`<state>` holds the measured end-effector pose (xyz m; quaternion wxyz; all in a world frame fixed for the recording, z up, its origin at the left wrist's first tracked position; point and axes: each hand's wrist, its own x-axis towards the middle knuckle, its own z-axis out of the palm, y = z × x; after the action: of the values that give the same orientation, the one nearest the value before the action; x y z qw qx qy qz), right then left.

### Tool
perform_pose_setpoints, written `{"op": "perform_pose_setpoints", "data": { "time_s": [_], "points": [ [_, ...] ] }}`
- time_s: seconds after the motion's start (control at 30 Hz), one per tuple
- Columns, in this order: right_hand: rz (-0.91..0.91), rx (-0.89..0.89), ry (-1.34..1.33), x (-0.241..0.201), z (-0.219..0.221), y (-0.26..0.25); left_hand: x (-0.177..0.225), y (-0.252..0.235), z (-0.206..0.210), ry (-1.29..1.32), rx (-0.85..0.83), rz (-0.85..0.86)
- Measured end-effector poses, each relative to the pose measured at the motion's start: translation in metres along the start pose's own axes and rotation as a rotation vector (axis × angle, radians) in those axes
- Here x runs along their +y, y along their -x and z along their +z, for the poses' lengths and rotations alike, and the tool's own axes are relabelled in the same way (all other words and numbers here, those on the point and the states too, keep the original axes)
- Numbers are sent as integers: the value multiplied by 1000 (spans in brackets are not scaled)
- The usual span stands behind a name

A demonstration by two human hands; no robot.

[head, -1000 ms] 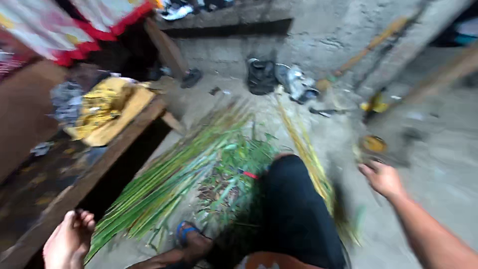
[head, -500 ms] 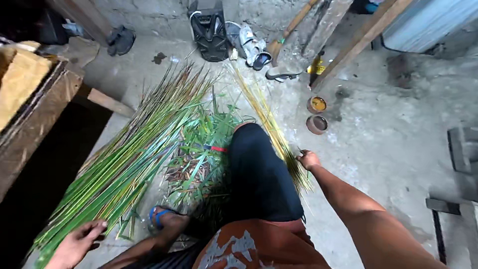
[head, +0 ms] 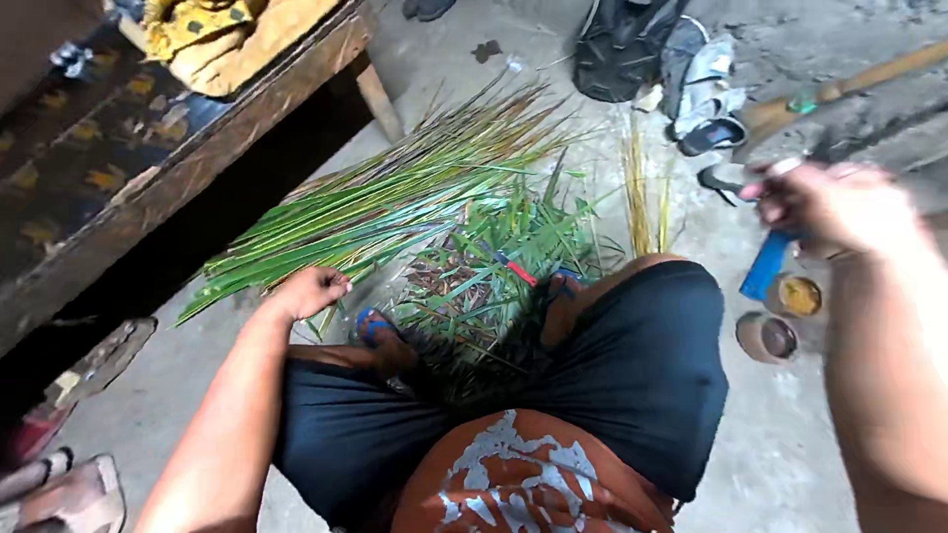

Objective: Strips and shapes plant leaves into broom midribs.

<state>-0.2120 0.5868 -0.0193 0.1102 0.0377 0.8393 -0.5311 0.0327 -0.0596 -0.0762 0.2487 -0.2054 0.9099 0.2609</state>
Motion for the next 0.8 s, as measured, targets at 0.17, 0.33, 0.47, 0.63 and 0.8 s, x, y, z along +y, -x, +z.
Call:
{"op": "perform_pose_setpoints", "data": {
  "time_s": [0.17, 0.33, 0.47, 0.63, 0.8],
  "points": [
    [-345, -357, -555, -146, 79, 9, 131, 39, 44, 461, 46, 365],
    [-142, -736, -510, -167, 209, 51, 244, 54, 94, 1251, -327, 679],
    [18, -909, -699, -144, 248, 41, 240, 41, 85, 1461, -345, 622],
    [-49, -872, -549, -105, 275, 35, 221, 8, 60, 1396, -268, 518],
    [-37, -553, -512, -101, 283, 9, 168, -65, 54, 677, -313, 595]
  ]
}}
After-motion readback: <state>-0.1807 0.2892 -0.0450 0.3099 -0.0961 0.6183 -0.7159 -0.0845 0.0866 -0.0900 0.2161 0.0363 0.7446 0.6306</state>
